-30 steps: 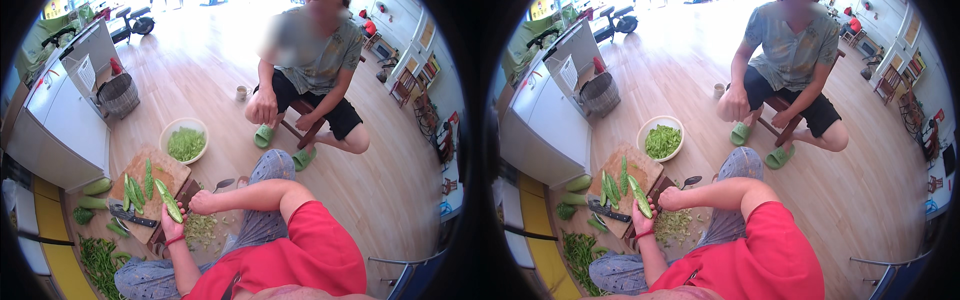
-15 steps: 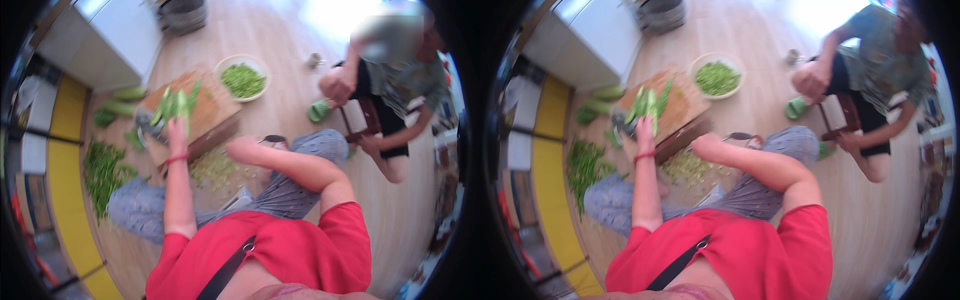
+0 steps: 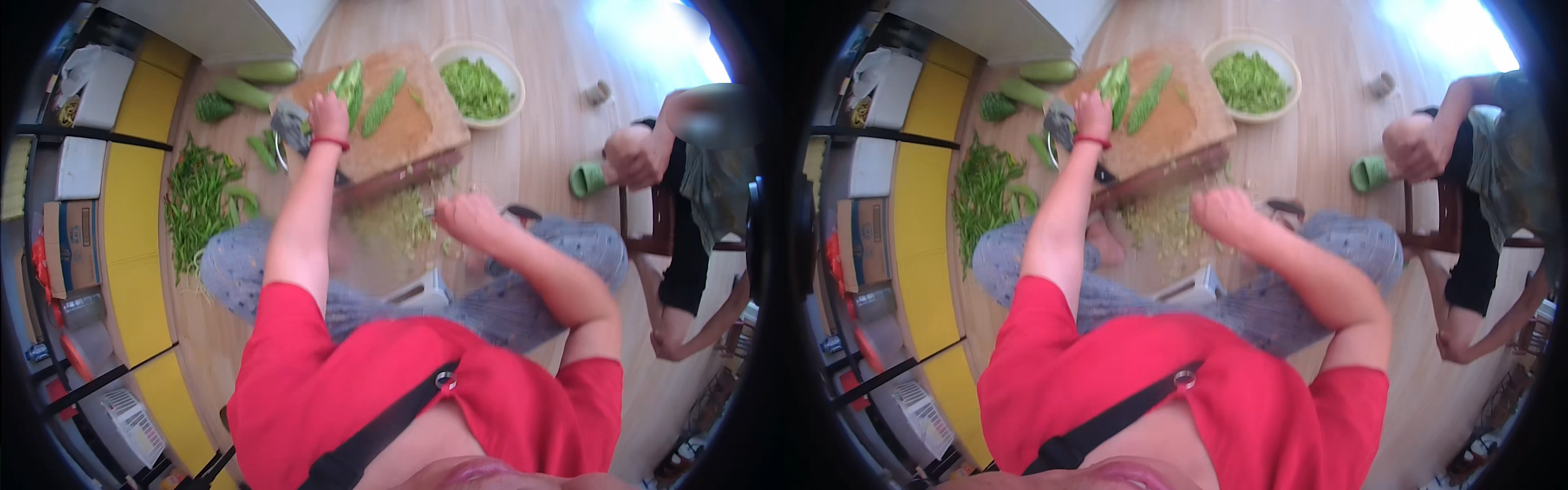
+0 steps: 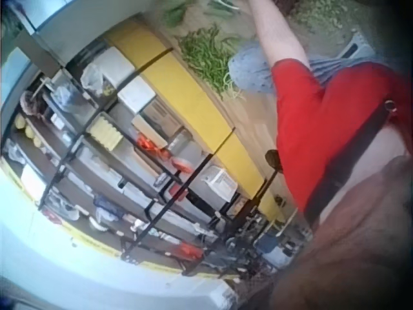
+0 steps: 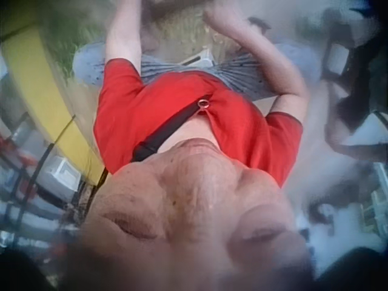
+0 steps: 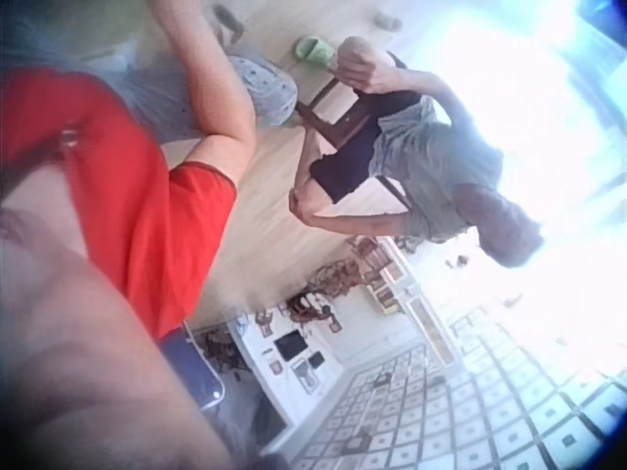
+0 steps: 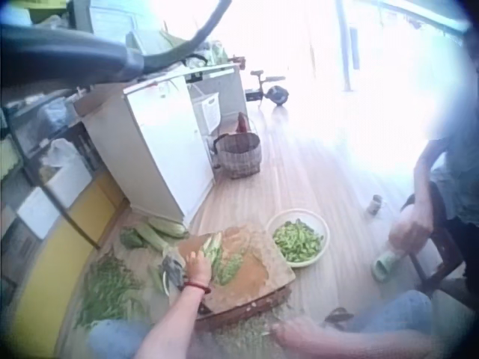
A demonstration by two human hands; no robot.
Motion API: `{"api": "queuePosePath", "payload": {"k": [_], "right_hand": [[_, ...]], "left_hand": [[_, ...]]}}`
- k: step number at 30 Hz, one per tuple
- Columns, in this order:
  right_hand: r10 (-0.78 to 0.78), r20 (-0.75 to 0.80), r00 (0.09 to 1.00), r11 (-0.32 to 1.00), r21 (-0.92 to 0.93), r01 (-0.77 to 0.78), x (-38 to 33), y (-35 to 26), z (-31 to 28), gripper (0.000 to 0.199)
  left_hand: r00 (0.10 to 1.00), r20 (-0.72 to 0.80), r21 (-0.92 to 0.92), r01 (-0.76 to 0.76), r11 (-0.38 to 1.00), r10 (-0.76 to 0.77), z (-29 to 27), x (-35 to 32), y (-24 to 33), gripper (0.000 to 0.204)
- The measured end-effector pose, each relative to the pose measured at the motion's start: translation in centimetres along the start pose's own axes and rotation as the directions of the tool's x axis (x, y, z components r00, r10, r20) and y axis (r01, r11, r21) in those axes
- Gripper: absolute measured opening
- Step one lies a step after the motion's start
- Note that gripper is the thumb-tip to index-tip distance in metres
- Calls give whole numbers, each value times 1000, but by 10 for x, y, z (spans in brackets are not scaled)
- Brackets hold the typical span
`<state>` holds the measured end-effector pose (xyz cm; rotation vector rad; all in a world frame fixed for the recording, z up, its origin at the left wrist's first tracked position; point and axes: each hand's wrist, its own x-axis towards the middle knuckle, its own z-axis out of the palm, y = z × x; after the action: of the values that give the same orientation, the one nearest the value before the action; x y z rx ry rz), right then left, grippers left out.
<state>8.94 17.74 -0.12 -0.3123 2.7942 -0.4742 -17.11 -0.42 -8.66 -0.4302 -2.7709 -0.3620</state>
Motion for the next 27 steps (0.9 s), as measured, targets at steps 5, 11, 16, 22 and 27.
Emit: {"api": "queuePosePath", "payload": {"k": [5, 11, 16, 22, 27], "right_hand": [[95, 216, 972, 995, 7, -99, -1, 11, -23, 12], [-103, -189, 977, 994, 20, 109, 3, 11, -32, 17], [5, -138, 990, 997, 71, 5, -25, 18, -15, 20], [67, -116, 991, 988, 149, -49, -13, 10, -33, 22], [114, -133, 985, 963, 258, -77, 4, 11, -44, 19]], "left_hand": [[884, -173, -57, -450, 891, 435, -16, 14, 37, 25], [954, 36, -23, -296, 955, 297, -3, 5, 63, 34], [950, 45, -88, -303, 949, 308, 27, -11, 75, 38], [938, 296, -915, 333, 226, -182, 10, -5, 75, 27], [633, 678, -229, 666, -710, 374, -50, -64, 83, 34]]}}
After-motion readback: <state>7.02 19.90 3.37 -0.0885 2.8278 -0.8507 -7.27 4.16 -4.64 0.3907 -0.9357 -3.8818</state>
